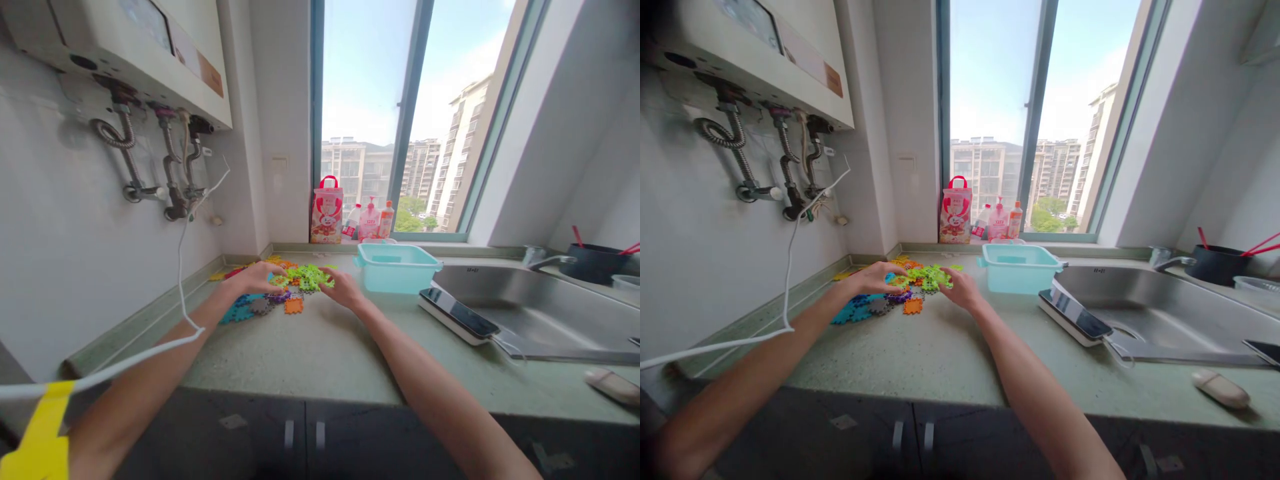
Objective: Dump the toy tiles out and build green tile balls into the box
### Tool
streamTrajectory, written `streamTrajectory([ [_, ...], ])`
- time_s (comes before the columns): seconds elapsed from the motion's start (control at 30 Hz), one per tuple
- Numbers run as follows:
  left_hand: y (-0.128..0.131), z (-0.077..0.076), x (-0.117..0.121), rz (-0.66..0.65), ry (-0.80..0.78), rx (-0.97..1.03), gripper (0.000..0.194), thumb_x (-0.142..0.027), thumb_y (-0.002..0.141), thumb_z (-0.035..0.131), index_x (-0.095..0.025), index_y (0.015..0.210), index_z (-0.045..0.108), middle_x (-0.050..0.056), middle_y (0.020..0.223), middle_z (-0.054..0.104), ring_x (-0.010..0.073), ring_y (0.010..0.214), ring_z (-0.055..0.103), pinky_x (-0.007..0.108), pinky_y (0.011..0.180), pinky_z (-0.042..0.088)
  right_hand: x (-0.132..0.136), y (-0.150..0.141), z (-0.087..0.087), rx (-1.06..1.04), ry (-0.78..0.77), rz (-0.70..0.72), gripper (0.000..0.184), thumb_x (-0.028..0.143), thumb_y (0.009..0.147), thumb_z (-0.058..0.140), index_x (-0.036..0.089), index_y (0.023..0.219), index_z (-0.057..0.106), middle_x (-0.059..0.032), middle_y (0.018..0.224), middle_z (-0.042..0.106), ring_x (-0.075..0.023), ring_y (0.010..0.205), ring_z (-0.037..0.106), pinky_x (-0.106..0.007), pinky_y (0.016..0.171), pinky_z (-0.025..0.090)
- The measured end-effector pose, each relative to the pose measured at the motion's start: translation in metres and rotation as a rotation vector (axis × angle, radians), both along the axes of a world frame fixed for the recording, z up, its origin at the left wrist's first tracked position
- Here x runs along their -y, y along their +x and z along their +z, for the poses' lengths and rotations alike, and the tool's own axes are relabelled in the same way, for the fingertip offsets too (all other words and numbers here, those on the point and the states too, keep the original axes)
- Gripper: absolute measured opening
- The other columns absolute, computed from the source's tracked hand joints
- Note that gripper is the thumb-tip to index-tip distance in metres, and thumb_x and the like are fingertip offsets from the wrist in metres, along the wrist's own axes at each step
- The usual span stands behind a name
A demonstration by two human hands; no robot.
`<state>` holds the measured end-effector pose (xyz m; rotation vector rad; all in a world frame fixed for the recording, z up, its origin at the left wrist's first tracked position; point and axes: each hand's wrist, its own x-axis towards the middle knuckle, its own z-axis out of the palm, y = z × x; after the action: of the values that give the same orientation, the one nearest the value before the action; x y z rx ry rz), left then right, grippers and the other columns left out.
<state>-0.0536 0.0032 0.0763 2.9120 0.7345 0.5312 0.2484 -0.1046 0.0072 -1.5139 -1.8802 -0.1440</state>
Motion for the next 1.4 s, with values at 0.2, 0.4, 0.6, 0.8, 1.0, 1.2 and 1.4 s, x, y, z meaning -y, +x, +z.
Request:
streamTrajectory([
  [0.2, 0.052, -0.021, -0.014, 0.261, 0.201, 0.246, 0.038, -0.048, 0.091, 0.074, -0.023, 0.120, 0.076, 0.011, 0.121, 0.077, 0.0320, 0.112, 0.069, 0.045, 0.098, 0.052, -0.018, 0.010, -0.019, 0.042, 0.070, -0.010, 0.043, 0.028, 0.095, 0.068, 0.021, 0.137, 0.065, -0.0112, 0.129, 0.074, -0.0261, 0.120, 0.067, -0.041, 0.107, 0.050],
  [0.4, 0.079, -0.042, 0.023, 0.124, 0.339, 0.144, 0.034, -0.055, 0.089, 0.076, -0.023, 0.101, 0.075, 0.010, 0.093, 0.076, 0.0314, 0.101, 0.066, 0.045, 0.090, 0.050, -0.033, 0.009, -0.022, 0.120, 0.015, 0.038, 0.038, 0.029, 0.093, 0.071, 0.021, 0.131, 0.068, -0.0087, 0.126, 0.075, -0.0257, 0.123, 0.065, -0.039, 0.109, 0.047],
  [0.6, 0.087, -0.050, 0.032, 0.043, 0.264, 0.038, 0.037, -0.054, 0.081, 0.084, -0.022, 0.097, 0.074, 0.008, 0.092, 0.075, 0.0312, 0.098, 0.067, 0.042, 0.091, 0.051, -0.038, 0.013, -0.026, 0.100, -0.002, 0.082, 0.035, 0.023, 0.080, 0.079, 0.023, 0.115, 0.076, -0.0064, 0.112, 0.078, -0.0256, 0.112, 0.069, -0.037, 0.103, 0.051],
  [0.8, 0.089, -0.055, 0.033, -0.169, 0.103, 0.116, 0.031, -0.048, 0.088, 0.077, -0.023, 0.104, 0.071, 0.006, 0.109, 0.076, 0.0261, 0.106, 0.069, 0.036, 0.097, 0.050, -0.043, 0.024, -0.027, -0.028, 0.020, -0.076, 0.034, 0.028, 0.080, 0.082, 0.027, 0.113, 0.075, -0.0040, 0.113, 0.078, -0.0257, 0.110, 0.069, -0.038, 0.101, 0.053],
  [1.0, 0.096, -0.053, 0.046, -0.097, -0.035, -0.006, 0.039, -0.056, 0.088, 0.073, -0.021, 0.105, 0.072, 0.005, 0.096, 0.075, 0.0230, 0.088, 0.070, 0.031, 0.077, 0.049, -0.048, 0.045, -0.028, -0.148, -0.008, -0.269, 0.034, 0.035, 0.088, 0.076, 0.024, 0.120, 0.072, -0.0081, 0.113, 0.078, -0.0263, 0.105, 0.072, -0.039, 0.094, 0.055],
  [1.2, 0.073, -0.040, 0.033, -0.013, -0.063, -0.077, 0.043, -0.058, 0.079, 0.078, -0.021, 0.102, 0.074, 0.003, 0.093, 0.075, 0.0220, 0.084, 0.069, 0.028, 0.070, 0.045, -0.040, 0.044, -0.029, -0.143, -0.126, -0.176, 0.036, 0.030, 0.082, 0.083, 0.024, 0.117, 0.076, -0.0042, 0.101, 0.079, -0.0213, 0.092, 0.073, -0.031, 0.083, 0.055],
  [1.4, 0.053, -0.031, 0.030, -0.014, -0.027, -0.150, 0.040, -0.055, 0.082, 0.077, -0.023, 0.105, 0.076, 0.005, 0.103, 0.077, 0.0230, 0.092, 0.070, 0.028, 0.077, 0.048, 0.006, 0.042, -0.032, -0.114, -0.121, 0.053, 0.039, 0.032, 0.083, 0.080, 0.023, 0.120, 0.076, -0.0042, 0.108, 0.077, -0.0206, 0.096, 0.069, -0.031, 0.089, 0.052],
])
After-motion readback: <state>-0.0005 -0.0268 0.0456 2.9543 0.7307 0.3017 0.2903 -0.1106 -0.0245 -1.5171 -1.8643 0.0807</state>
